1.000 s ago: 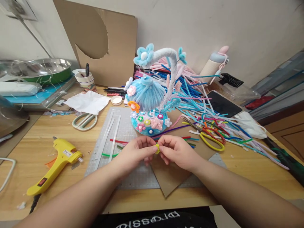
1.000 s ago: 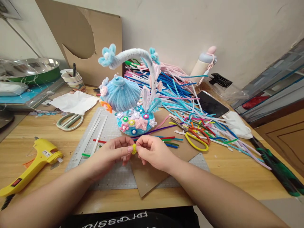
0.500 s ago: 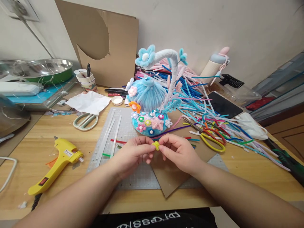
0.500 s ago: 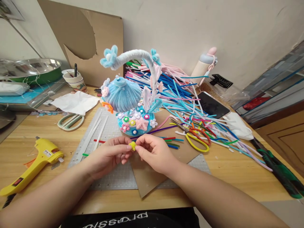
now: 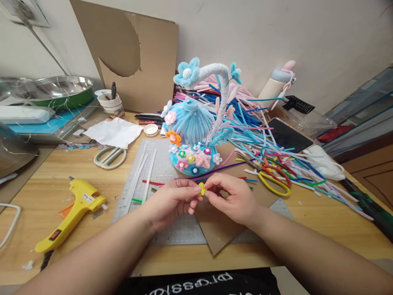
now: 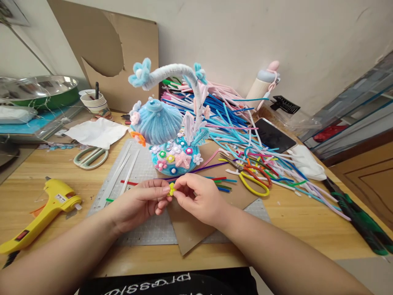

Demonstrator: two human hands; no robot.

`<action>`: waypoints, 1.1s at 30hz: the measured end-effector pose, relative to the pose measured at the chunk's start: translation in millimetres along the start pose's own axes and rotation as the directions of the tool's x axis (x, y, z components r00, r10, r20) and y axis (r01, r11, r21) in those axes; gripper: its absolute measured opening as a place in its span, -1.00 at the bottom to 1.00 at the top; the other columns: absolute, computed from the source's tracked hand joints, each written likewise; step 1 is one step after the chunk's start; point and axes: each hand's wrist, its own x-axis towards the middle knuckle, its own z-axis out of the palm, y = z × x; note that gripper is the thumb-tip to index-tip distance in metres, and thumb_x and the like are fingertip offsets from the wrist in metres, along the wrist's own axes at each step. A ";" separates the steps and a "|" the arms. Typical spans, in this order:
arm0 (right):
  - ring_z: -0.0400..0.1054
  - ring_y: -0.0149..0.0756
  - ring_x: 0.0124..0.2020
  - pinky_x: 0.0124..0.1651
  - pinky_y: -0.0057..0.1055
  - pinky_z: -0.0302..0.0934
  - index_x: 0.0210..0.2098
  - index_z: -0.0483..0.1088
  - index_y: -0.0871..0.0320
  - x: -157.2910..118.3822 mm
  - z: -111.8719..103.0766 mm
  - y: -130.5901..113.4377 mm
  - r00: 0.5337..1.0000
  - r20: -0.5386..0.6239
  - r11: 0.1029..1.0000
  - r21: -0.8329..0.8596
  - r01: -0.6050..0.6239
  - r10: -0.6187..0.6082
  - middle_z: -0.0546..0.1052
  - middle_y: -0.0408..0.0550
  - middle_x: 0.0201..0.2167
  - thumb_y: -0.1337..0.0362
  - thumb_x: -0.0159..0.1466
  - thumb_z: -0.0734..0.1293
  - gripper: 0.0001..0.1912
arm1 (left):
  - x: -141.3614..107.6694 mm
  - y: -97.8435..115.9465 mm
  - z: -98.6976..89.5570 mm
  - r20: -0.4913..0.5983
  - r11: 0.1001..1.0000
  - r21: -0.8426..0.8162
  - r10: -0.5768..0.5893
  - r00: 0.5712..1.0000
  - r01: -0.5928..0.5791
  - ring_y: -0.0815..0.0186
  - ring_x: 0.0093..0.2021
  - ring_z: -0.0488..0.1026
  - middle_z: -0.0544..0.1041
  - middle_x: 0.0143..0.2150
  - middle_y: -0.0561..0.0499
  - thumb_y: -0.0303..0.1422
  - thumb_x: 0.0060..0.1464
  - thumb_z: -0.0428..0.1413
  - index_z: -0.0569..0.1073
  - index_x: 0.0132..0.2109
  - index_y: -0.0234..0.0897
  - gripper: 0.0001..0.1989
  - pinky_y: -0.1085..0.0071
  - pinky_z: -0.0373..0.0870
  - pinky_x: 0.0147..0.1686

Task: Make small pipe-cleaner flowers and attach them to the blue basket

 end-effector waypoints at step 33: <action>0.26 -0.46 -0.57 -0.51 -0.54 0.17 -0.44 0.37 0.13 -1.6 0.5 -2.6 0.999 0.019 0.988 -0.155 -0.028 0.031 0.43 -0.19 -0.58 0.39 0.15 0.26 -0.92 | 2.1 -4.7 -1.8 -0.009 0.990 0.104 0.097 0.995 -0.096 0.51 -0.58 0.31 0.42 -0.58 0.10 -0.39 -0.17 0.33 0.47 -0.44 -0.39 -0.80 0.55 0.21 -0.57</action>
